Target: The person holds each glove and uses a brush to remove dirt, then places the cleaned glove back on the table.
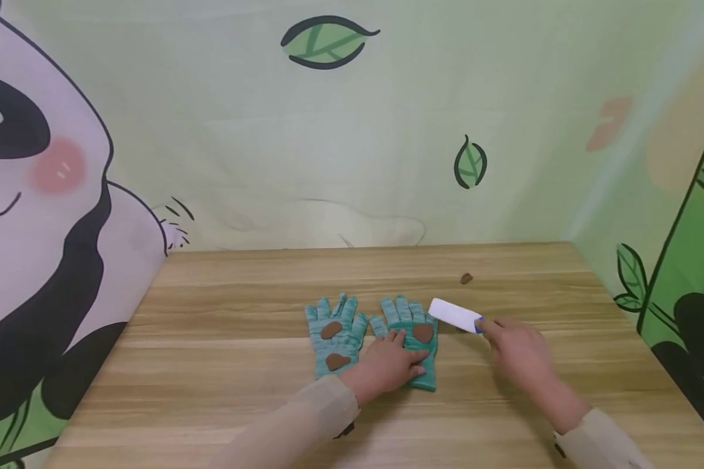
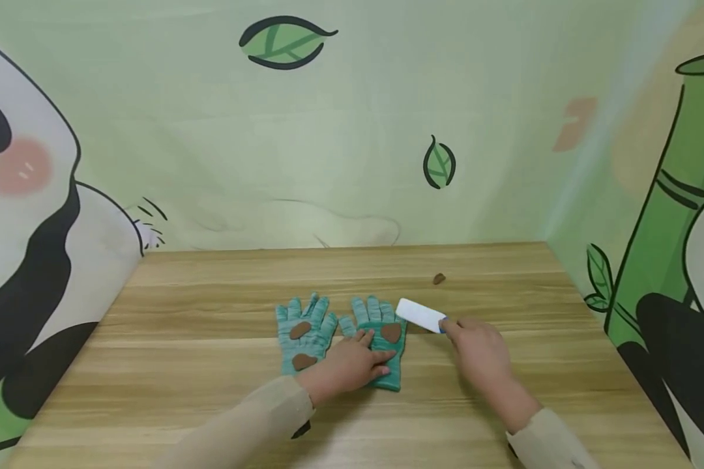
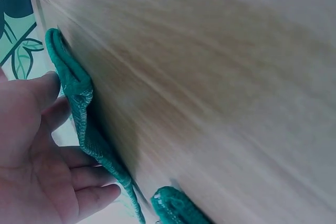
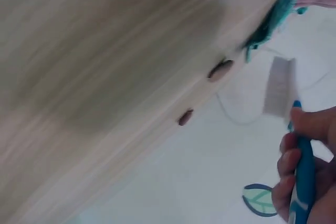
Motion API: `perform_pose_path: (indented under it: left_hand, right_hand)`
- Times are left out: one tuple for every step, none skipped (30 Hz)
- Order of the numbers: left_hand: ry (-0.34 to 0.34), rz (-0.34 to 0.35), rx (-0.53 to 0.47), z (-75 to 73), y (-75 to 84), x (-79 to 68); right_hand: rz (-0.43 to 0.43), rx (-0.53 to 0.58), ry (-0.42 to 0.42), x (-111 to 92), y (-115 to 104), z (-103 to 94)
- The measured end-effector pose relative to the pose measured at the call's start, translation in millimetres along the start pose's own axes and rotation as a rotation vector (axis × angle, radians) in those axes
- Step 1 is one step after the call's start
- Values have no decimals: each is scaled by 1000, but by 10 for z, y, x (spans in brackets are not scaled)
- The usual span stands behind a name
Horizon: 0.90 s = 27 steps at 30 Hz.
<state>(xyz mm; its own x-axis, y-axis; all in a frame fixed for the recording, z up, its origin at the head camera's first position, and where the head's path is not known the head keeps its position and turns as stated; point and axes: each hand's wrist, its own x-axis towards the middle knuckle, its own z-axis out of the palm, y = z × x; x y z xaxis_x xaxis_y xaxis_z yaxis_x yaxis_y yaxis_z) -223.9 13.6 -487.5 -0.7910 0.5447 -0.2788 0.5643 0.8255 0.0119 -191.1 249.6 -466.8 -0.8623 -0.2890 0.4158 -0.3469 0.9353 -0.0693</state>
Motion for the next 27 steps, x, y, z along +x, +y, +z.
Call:
perform_pose_path:
  left_hand:
    - [-2, -1, -1, 0, 0, 1]
    - [1, 0, -2, 4, -1, 3]
    - [2, -1, -6, 7, -2, 3]
    - [2, -3, -8, 9, -4, 4]
    - [1, -4, -9, 8, -6, 6]
    - [-1, -5, -12, 9, -7, 6]
    - [0, -3, -16, 13, -7, 8]
    - [0, -1, -18, 14, -7, 7]
    - [-1, 1, -21, 10, -3, 7]
    - [1, 5, -19, 11, -2, 7]
    - [4, 8, -20, 10, -1, 5]
    - [8, 11, -22, 8, 0, 3]
    - [11, 13, -23, 7, -1, 0]
    - [11, 15, -21, 3, 0, -2]
    - [11, 16, -20, 4, -1, -4]
    - [8, 16, -21, 5, -3, -4]
    - [5, 14, -26, 0, -4, -6]
    - [0, 11, -30, -4, -5, -8]
    - [-4, 9, -31, -5, -5, -9]
    - [-6, 6, -33, -4, -5, -9]
    - [-7, 3, -32, -6, -6, -10]
    - [-8, 1, -33, -9, -6, -11]
    - [-9, -1, -32, -10, -6, -12]
    - [-12, -2, -32, -9, -6, -13]
    - [-14, -1, -33, -12, -5, -14]
    - [-15, 1, -37, -13, -5, -14]
    - [-17, 3, -38, -17, -6, -15]
  right_hand:
    - [-10, 7, -4, 1, -5, -11]
    - [-36, 10, -20, 0, -10, -14]
    - [-72, 6, -40, -2, -15, -13]
    - [-101, 6, -62, -8, -24, -7]
    - [-126, -1, -84, -16, -30, 3]
    - [-152, -11, -92, -24, -32, 24]
    - [-160, -19, -93, -33, -34, 45]
    - [-158, -26, -87, -41, -33, 65]
    - [-148, -34, -82, -50, -33, 76]
    - [-128, -39, -76, -53, -31, 87]
    - [-106, -46, -68, -53, -25, 93]
    - [-78, -45, -51, -48, -18, 95]
    - [-47, -41, -41, -43, -16, 86]
    - [-23, -34, -29, -38, -16, 77]
    - [-2, -22, -15, -34, -16, 64]
    - [8, -9, -2, -31, -19, 50]
    - [0, 1, 2, -29, -23, 36]
    - [-21, 12, -5, -28, -29, 25]
    - [-57, 12, -23, -31, -39, 18]
    - [-86, 12, -46, -34, -48, 13]
    - [-110, 9, -67, -34, -55, 16]
    - [-127, 7, -83, -33, -62, 25]
    - [-134, 1, -95, -32, -66, 37]
    - [-129, -3, -99, -30, -70, 50]
    - [-118, -8, -91, -28, -73, 62]
    - [-98, -9, -87, -27, -75, 71]
    - [-83, -6, -80, -23, -77, 78]
